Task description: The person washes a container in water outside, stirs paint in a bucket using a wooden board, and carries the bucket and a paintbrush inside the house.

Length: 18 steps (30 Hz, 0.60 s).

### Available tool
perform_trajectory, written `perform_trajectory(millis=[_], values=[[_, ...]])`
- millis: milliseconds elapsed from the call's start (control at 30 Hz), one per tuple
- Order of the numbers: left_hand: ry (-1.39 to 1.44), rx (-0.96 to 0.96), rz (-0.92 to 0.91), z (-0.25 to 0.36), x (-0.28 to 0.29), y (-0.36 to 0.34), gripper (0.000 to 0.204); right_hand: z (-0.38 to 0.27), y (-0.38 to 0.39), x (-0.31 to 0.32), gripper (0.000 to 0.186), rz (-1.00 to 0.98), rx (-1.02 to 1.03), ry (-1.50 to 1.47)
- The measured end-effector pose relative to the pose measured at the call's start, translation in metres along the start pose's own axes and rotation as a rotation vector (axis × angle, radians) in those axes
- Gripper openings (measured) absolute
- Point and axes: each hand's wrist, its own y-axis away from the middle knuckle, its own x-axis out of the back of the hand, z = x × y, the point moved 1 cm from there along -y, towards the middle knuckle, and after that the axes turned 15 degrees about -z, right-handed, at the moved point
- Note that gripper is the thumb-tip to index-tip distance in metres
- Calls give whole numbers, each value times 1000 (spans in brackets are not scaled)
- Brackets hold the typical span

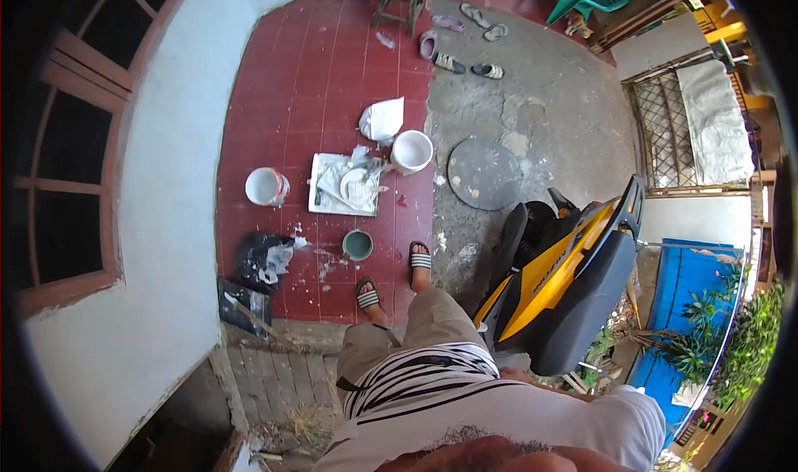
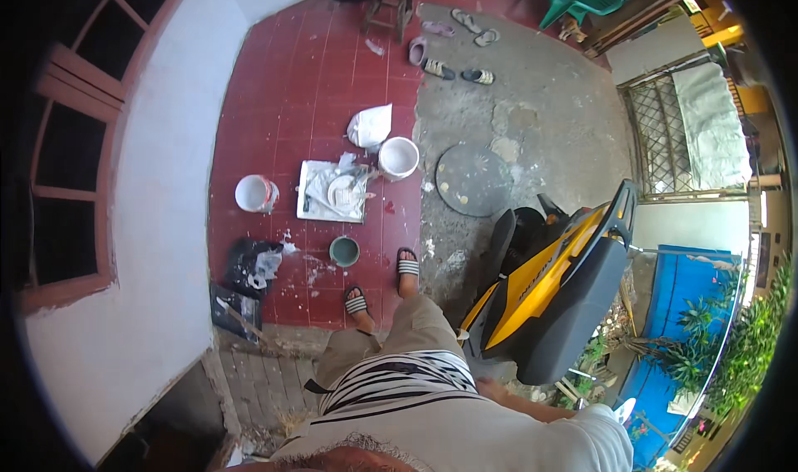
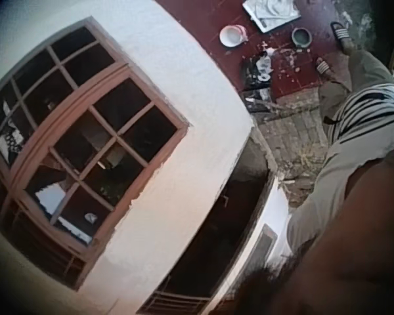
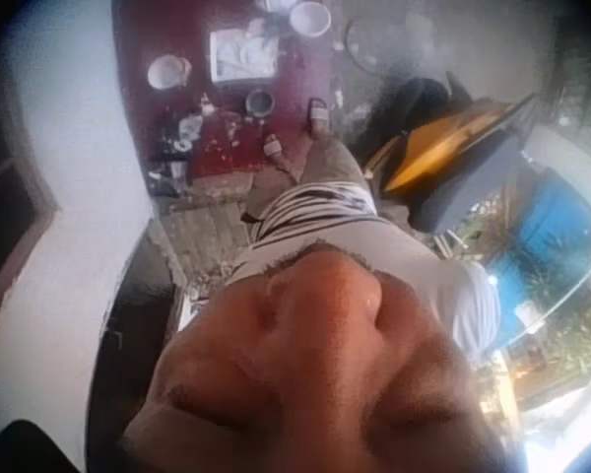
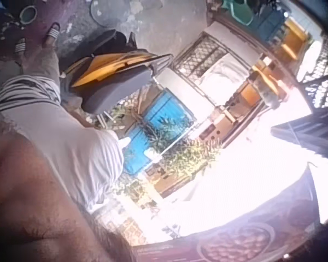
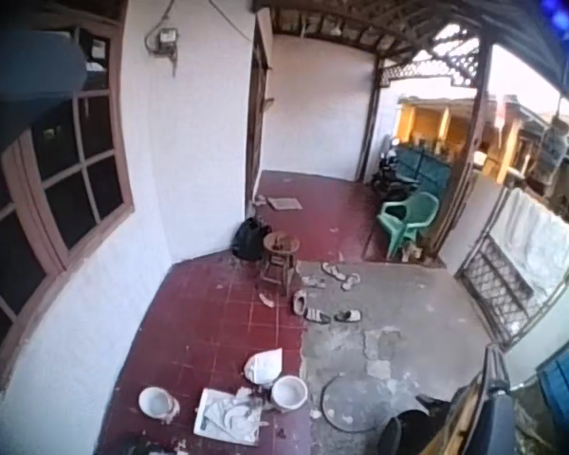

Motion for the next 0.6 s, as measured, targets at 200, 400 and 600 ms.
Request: perform_trajectory(millis=[200,400,600], values=[[-112,-43,-45,37,12,26,21,6,31,5,42,-51,16,-235],[-197,-77,-60,64,13,34,21,1,39,10,41,-47,114,-314],[-236,-72,-67,68,8,37,21,13,36,7,40,-65,150,-339]])
